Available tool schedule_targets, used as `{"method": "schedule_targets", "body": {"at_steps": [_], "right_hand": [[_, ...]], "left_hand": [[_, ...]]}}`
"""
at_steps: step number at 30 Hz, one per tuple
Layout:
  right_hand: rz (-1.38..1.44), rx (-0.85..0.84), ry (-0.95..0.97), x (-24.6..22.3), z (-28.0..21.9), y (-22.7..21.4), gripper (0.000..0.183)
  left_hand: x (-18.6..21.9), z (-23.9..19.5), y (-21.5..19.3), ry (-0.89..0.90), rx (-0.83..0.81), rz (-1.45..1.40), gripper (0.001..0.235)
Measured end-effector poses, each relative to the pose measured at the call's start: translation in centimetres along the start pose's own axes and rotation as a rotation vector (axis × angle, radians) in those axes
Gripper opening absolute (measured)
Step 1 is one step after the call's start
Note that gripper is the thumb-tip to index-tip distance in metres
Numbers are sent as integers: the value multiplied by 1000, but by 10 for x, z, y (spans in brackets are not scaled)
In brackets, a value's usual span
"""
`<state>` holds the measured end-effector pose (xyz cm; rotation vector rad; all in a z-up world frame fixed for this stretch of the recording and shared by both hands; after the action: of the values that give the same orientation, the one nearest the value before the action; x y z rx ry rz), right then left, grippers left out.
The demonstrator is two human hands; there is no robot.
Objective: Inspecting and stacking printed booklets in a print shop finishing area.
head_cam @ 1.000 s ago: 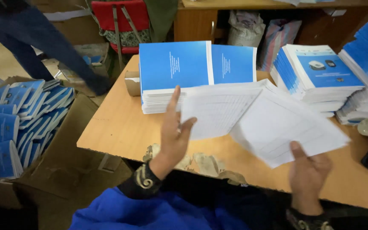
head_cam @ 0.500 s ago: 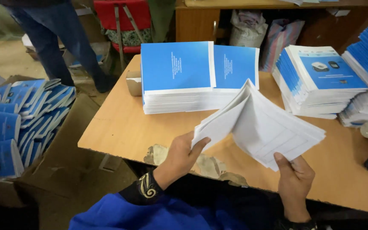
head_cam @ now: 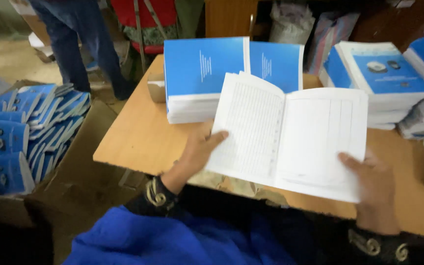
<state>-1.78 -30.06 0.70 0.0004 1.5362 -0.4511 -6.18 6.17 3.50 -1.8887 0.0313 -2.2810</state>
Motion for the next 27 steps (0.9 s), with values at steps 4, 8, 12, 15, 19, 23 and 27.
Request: {"method": "schedule_targets", "body": {"at_steps": [4,8,12,15,19,23,27], "right_hand": [[433,-376,148,15,15,5,41],[-124,-246,-517,-47,-53,-3,51],[-195,-219,-529,-39,-47,-7,53],[48,-304,-282,-15,-16,-4,52],[435,-332,22,-21,-8,3,43],[444,-184,-337,-28,-7,-8,43],[452,-160,-354,-12,-12,7,57]], "left_hand": [[-4,8,-3,-312,-93,-439,22],[-15,11,5,-376,-143,-759,24],[-14,11,6,-346,-149,-740,27],[-6,8,5,-370,-123,-745,32],[23,1,1,-152,-122,-612,29],[57,-19,-4,324,-69,-215,27],[50,-38,5,376,-34,12,12]]}}
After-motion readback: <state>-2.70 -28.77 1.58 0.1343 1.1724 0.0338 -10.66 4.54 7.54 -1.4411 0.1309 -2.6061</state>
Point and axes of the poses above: each hand's wrist, its own z-axis towards the middle knuckle, its own y-axis out of the palm, x = y × z, the point moved 5 cm from there along z, towards the middle knuckle, and after that the axes turned 4 degrees about -z, right-handed, at the moved point
